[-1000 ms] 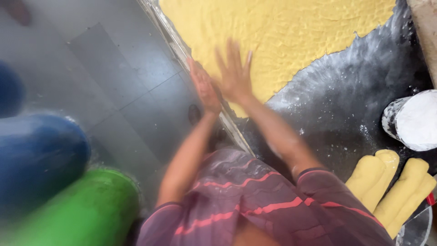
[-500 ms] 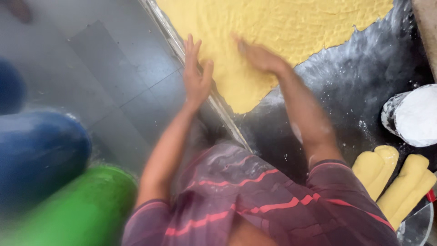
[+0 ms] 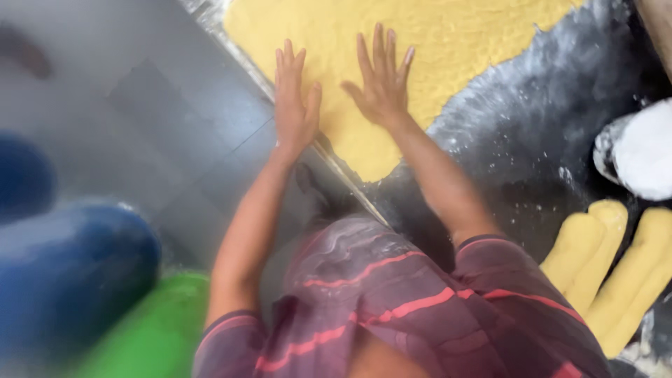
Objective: The person flattens a long piece of yellow dough by hand on a floured surface, uses a knife to cut it into sections, and then rolls pieces of dough.
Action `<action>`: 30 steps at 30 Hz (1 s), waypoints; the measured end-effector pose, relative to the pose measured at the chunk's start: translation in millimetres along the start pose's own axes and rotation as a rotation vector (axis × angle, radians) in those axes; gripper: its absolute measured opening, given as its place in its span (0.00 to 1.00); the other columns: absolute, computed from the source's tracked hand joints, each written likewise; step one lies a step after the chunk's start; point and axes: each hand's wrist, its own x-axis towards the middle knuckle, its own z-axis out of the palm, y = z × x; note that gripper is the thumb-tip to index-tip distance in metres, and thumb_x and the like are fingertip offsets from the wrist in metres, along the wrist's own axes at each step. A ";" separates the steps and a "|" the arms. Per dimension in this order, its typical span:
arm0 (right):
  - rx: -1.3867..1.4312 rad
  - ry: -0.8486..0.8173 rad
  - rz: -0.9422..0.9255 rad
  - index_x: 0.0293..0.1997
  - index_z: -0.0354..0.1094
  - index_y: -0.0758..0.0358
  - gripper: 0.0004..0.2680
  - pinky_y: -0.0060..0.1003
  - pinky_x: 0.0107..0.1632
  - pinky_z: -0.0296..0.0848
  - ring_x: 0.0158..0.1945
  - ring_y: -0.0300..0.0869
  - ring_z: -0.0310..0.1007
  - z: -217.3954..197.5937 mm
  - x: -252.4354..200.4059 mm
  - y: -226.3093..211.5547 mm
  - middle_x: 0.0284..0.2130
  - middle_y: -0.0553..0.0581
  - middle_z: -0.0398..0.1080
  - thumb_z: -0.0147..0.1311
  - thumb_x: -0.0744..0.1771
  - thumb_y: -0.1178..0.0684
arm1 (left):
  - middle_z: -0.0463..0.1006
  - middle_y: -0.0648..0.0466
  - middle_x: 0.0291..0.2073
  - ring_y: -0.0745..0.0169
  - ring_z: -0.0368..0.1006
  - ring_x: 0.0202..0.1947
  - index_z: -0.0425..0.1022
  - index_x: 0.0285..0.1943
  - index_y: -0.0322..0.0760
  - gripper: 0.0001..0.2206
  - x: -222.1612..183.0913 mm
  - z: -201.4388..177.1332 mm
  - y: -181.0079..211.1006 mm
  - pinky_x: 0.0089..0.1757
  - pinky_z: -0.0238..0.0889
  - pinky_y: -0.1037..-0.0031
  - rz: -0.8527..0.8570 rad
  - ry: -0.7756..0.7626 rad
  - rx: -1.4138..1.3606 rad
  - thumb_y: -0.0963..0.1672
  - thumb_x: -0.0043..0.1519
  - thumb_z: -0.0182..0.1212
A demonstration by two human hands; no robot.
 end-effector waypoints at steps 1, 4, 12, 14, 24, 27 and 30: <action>-0.138 0.003 0.008 0.82 0.27 0.54 0.35 0.72 0.73 0.19 0.82 0.58 0.19 1.9 -12.9 0.8 0.78 0.66 0.22 0.42 0.70 0.27 | 0.46 0.41 0.82 0.35 0.37 0.83 0.55 0.80 0.34 0.27 5.4 6.6 2.1 0.76 0.37 0.51 0.006 -0.012 -0.005 0.40 0.71 0.55; -0.008 -0.057 -0.140 0.82 0.29 0.52 0.30 0.75 0.70 0.17 0.81 0.63 0.16 -7.4 -6.8 14.8 0.79 0.69 0.21 0.42 0.74 0.32 | 0.45 0.40 0.81 0.34 0.37 0.82 0.55 0.80 0.33 0.27 16.9 25.8 1.5 0.75 0.38 0.51 0.041 -0.114 0.008 0.43 0.72 0.58; 0.084 -0.145 -0.146 0.81 0.28 0.53 0.28 0.70 0.72 0.23 0.81 0.59 0.21 8.1 -40.4 26.4 0.79 0.63 0.26 0.39 0.72 0.40 | 0.41 0.38 0.82 0.34 0.34 0.82 0.52 0.81 0.29 0.28 32.7 59.1 -11.1 0.75 0.37 0.50 0.062 -0.227 0.023 0.46 0.74 0.54; 0.389 -0.219 -0.110 0.80 0.36 0.53 0.23 0.59 0.72 0.35 0.78 0.57 0.34 -24.1 -26.8 71.8 0.77 0.63 0.38 0.34 0.74 0.42 | 0.39 0.38 0.82 0.35 0.33 0.82 0.49 0.82 0.29 0.31 34.9 84.7 1.9 0.75 0.35 0.48 0.065 -0.276 0.009 0.48 0.74 0.55; -0.298 0.594 -0.127 0.73 0.48 0.70 0.30 0.64 0.66 0.49 0.71 0.63 0.54 -23.8 70.0 103.1 0.69 0.73 0.57 0.49 0.69 0.33 | 0.38 0.40 0.79 0.44 0.31 0.80 0.40 0.81 0.28 0.51 51.3 122.7 40.7 0.70 0.25 0.44 0.089 -0.588 0.599 0.63 0.60 0.56; -0.175 0.105 0.004 0.76 0.31 0.62 0.29 0.65 0.67 0.33 0.77 0.63 0.32 -8.8 104.0 131.6 0.76 0.72 0.34 0.43 0.73 0.34 | 0.40 0.40 0.80 0.45 0.33 0.80 0.41 0.81 0.29 0.50 54.5 124.1 37.4 0.71 0.26 0.45 0.107 -0.560 0.609 0.63 0.60 0.56; 0.174 -0.101 0.231 0.74 0.54 0.63 0.23 0.51 0.71 0.57 0.72 0.57 0.61 -75.3 153.3 213.1 0.69 0.68 0.60 0.35 0.75 0.36 | 0.41 0.40 0.80 0.44 0.34 0.80 0.43 0.81 0.28 0.50 54.3 126.8 35.0 0.70 0.26 0.44 0.128 -0.538 0.611 0.63 0.60 0.56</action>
